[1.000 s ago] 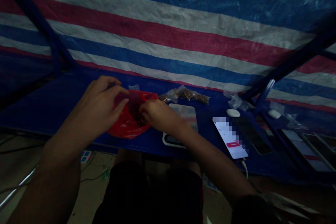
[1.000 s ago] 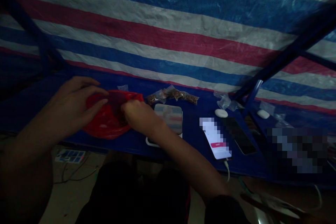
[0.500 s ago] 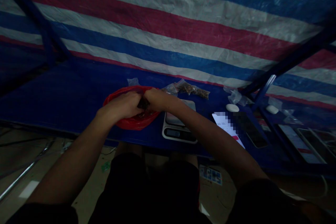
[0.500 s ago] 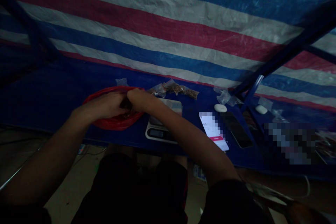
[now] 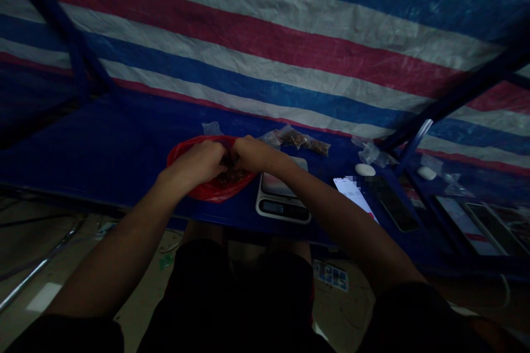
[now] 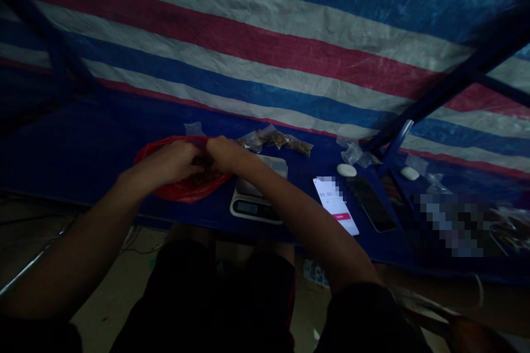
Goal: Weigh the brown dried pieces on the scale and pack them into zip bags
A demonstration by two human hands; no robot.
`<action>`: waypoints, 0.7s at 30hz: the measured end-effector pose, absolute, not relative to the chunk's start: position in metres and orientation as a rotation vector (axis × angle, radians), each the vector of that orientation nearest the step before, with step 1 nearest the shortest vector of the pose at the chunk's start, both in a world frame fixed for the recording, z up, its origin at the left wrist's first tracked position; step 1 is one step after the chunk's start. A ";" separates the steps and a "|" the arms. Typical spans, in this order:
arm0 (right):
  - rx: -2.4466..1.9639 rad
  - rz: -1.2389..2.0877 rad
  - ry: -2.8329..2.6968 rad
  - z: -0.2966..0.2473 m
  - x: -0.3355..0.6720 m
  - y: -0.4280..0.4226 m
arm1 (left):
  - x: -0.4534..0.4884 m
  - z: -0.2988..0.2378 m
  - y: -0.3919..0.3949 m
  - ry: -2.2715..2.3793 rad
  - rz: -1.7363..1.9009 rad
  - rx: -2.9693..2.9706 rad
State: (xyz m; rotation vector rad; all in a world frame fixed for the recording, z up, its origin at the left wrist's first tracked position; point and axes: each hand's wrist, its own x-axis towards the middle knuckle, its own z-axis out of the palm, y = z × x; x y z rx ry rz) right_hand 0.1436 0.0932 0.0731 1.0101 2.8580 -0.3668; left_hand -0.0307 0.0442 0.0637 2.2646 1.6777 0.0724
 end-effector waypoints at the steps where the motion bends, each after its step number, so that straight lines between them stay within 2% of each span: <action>1: 1.019 -0.373 2.871 0.075 0.145 0.094 | -0.030 0.065 0.044 1.695 0.022 2.271; 3: 1.045 -0.404 2.905 0.080 0.148 0.096 | -0.029 0.066 0.043 1.718 -0.044 2.287; 14: 1.280 -0.690 3.067 0.132 0.220 0.090 | -0.037 0.065 0.045 1.627 0.119 2.352; 21: 1.312 -0.491 2.873 0.143 0.271 0.079 | -0.037 0.062 0.047 1.580 0.157 2.339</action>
